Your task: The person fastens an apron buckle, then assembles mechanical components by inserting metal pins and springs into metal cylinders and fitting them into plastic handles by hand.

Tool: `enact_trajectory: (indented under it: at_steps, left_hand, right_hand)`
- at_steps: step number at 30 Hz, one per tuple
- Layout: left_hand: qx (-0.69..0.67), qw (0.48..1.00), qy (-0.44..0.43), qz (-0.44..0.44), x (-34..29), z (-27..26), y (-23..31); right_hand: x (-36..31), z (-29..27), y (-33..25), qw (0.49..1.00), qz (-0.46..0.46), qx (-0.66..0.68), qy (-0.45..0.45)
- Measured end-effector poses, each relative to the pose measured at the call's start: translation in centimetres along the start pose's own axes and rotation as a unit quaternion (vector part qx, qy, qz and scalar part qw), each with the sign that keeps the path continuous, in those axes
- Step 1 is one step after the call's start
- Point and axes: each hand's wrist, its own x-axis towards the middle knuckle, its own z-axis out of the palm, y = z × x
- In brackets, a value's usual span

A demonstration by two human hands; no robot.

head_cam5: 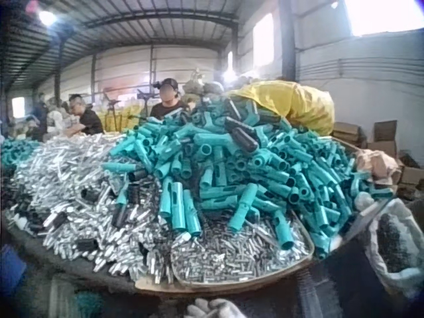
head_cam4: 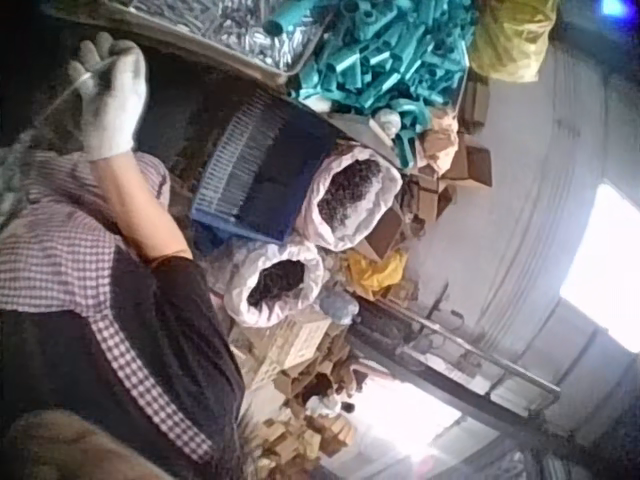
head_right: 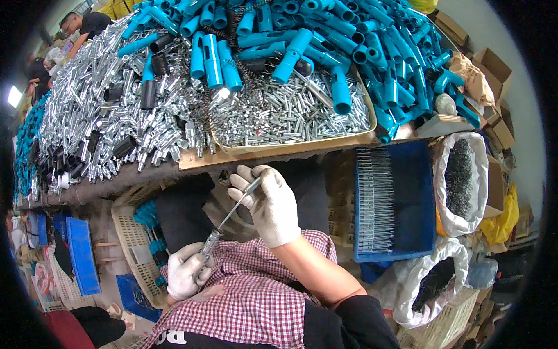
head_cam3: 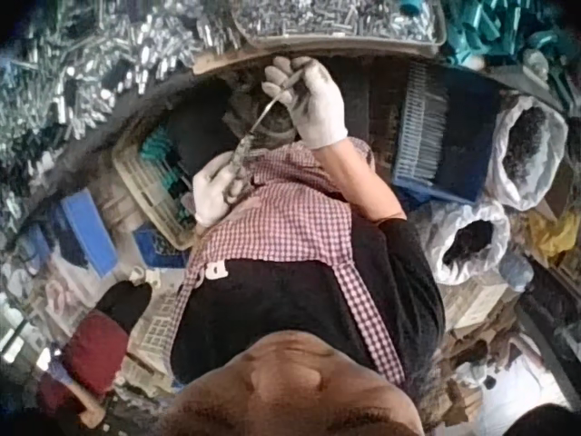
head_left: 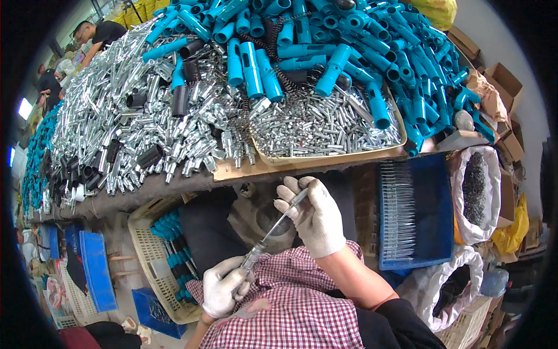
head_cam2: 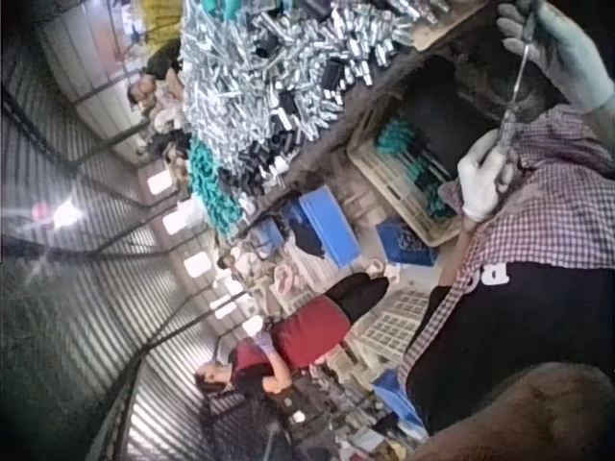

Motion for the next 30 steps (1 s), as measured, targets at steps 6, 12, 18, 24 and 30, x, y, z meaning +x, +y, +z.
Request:
enact_trajectory:
  at_steps: [6, 12, 18, 24, 30]
  left_hand:
    - [0.025, 0.999, 0.011, 0.017, -0.4, -0.8, 0.1]
    - [0.043, 0.996, 0.047, 0.055, -0.6, -1.6, -0.2]
    - [0.055, 0.995, 0.041, 0.078, -0.5, -1.8, 0.0]
    - [0.030, 0.995, 0.055, 0.075, -0.5, -1.4, -0.1]
    - [0.024, 0.996, 0.047, 0.072, -0.3, -1.6, -0.1]
  right_hand:
    - [0.2, -0.6, 0.1, 0.999, 0.009, 0.034, -0.017]
    - [0.3, -0.2, 0.4, 0.997, 0.031, 0.066, -0.031]
    - [0.2, -0.4, 0.4, 0.993, 0.047, 0.091, -0.055]
    - [0.4, -0.9, 0.5, 0.985, 0.065, 0.115, -0.113]
    - [-0.1, -0.8, 0.6, 0.993, 0.059, 0.076, -0.073]
